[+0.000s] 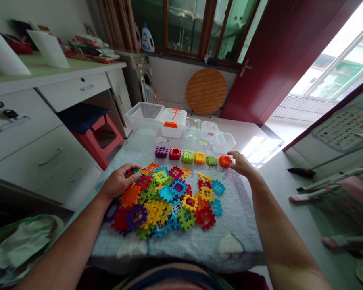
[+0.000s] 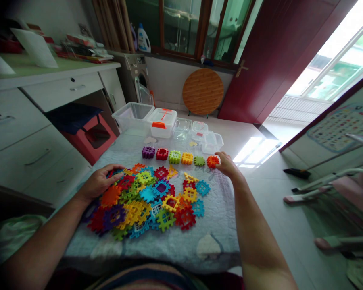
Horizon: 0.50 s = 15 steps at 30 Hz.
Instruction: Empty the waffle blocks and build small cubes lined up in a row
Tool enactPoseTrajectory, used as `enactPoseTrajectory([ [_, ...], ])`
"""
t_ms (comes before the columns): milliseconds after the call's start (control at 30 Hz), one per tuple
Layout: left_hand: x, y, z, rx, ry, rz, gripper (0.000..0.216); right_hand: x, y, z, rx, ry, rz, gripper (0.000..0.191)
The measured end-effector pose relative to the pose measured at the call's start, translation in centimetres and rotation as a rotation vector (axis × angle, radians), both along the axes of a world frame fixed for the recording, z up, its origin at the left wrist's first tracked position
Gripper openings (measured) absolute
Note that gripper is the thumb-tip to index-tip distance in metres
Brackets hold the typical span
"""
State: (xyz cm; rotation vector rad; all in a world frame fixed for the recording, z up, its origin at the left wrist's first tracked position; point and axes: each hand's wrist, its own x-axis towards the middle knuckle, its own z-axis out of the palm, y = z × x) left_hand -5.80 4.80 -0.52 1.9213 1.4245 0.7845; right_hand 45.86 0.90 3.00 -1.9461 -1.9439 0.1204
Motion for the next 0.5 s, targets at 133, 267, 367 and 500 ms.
enactPoseTrajectory([
  [133, 0.2, -0.1, 0.3, 0.009, -0.005, -0.004, 0.048, -3.4, -1.5, 1.3, 0.14, 0.062, -0.02, 0.045],
  [267, 0.3, -0.3, 0.5, 0.008, -0.021, -0.007, 0.047, -10.9, -3.4, 2.3, 0.062, 0.204, 0.258, 0.032],
  [367, 0.3, -0.3, 0.4, 0.024, -0.028, -0.007, 0.044, -16.4, -4.6, 2.4, -0.029, 0.206, 0.514, 0.027],
  [500, 0.1, -0.2, 0.2, 0.058, -0.043, -0.003, 0.044, -19.8, -5.0, 1.8, -0.115, 0.137, 0.672, 0.036],
])
